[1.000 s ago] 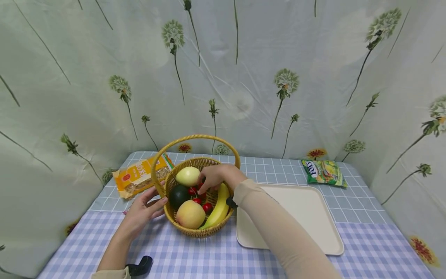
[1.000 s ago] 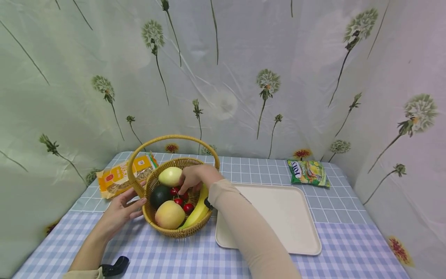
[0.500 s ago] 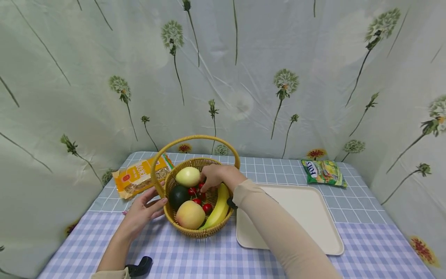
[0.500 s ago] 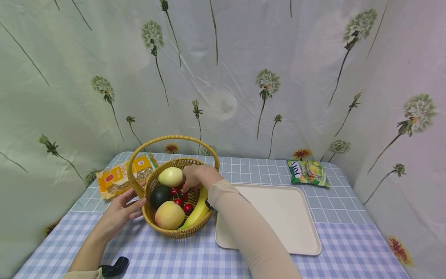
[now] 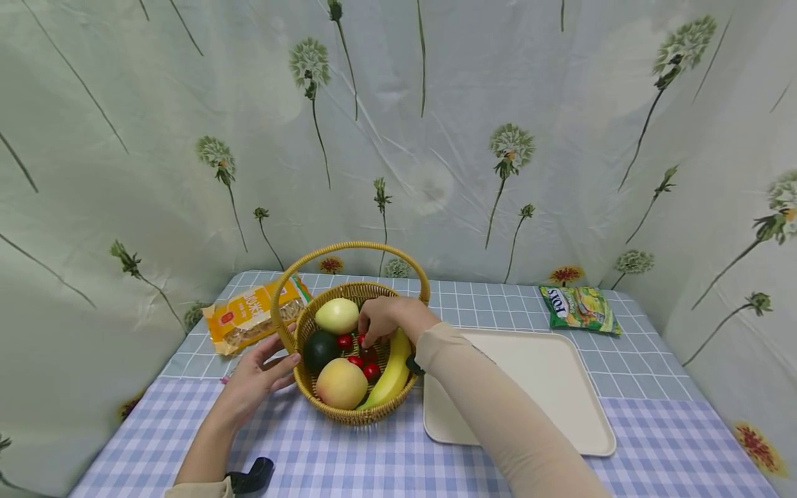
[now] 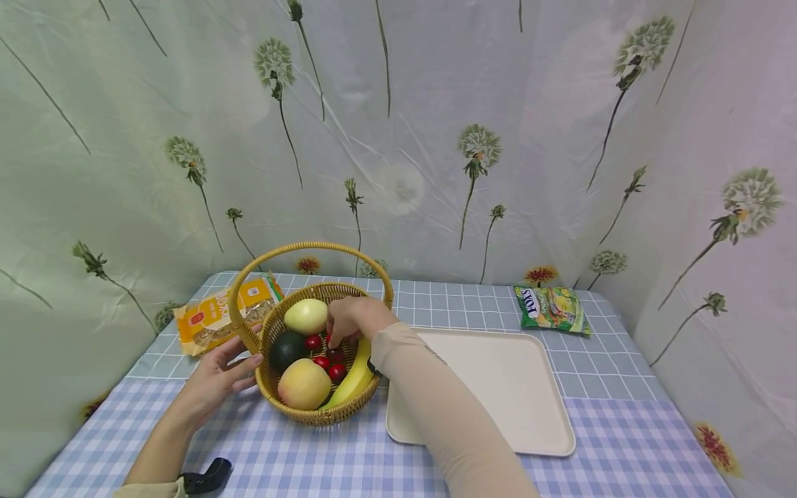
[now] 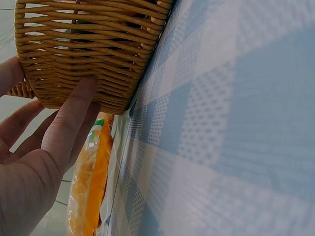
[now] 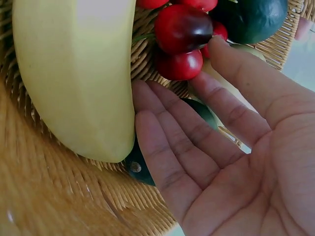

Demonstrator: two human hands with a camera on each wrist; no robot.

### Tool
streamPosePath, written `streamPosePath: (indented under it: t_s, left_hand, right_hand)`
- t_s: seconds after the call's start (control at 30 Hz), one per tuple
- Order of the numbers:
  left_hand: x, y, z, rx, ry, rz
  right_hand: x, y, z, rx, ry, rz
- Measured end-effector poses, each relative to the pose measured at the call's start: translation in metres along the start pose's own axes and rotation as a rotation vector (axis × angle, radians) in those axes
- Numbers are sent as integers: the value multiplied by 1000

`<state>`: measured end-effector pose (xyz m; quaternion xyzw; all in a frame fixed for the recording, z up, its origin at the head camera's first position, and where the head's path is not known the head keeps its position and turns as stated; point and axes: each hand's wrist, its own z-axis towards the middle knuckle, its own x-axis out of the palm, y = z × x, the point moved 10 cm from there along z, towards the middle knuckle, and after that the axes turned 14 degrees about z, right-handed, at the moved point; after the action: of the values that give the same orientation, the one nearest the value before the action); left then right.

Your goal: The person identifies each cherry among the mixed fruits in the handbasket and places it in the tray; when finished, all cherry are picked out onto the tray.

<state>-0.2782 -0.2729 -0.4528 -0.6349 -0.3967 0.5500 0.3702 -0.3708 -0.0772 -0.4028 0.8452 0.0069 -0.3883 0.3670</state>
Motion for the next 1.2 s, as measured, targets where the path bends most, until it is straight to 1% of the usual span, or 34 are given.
streamPosePath:
  t_s: [0.27,0.53,0.83,1.2]
  left_hand:
    - [-1,-3,0,30,-1,6]
    - [-1,-1,-1,42,3,-17]
    - [-1,1,-1,33,2,-15]
    - [0,1,-1,24,6,-16]
  right_hand:
    - [3,2,3,-20,20,10]
    - [14,3,9,-21,60,19]
    - [18,10,7,-38,72,-46]
    - [16,12,2,-46,58,-27]
